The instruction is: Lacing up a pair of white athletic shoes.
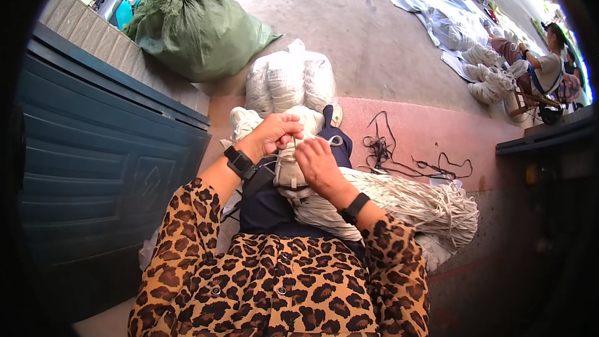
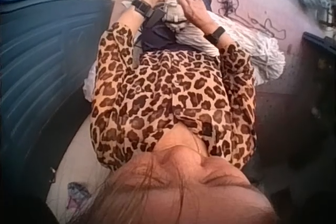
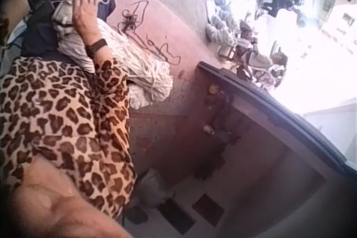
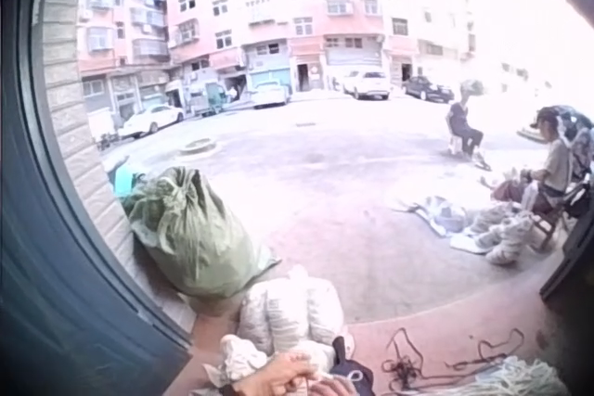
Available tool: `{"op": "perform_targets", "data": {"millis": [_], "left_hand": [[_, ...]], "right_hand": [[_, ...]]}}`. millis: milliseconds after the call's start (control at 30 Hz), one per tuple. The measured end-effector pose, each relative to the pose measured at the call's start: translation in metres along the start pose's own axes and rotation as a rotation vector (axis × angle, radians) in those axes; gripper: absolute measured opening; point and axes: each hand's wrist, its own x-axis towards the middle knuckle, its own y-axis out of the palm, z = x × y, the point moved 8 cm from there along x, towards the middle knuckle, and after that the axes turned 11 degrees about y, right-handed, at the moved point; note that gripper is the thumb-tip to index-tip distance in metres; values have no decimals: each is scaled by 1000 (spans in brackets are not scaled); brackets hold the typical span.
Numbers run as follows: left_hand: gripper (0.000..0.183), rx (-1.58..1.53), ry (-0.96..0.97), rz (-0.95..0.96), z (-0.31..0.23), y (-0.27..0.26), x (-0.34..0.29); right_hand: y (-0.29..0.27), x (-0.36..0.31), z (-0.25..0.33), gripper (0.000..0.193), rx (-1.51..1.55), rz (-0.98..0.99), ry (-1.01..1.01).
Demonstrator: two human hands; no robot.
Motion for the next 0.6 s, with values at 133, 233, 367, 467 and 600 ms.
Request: {"op": "perform_targets", "data": {"millis": [133, 233, 367, 467, 600], "left_hand": [[35, 160, -151, 76, 30, 18, 1], [31, 632, 124, -40, 23, 13, -2], [32, 1294, 736, -92, -16, 5, -29], [33, 1214, 453, -81, 2, -37, -33], [40, 1050, 387, 42, 24, -51, -42]], "right_hand": [[-125, 58, -19, 9, 843, -197, 390], [-269, 78, -23, 27, 872, -681, 165], [-264, 50, -76, 21, 808, -859, 554], [-139, 23, -113, 13, 696, -439, 939], [41, -19, -55, 16, 585, 505, 814]]}}
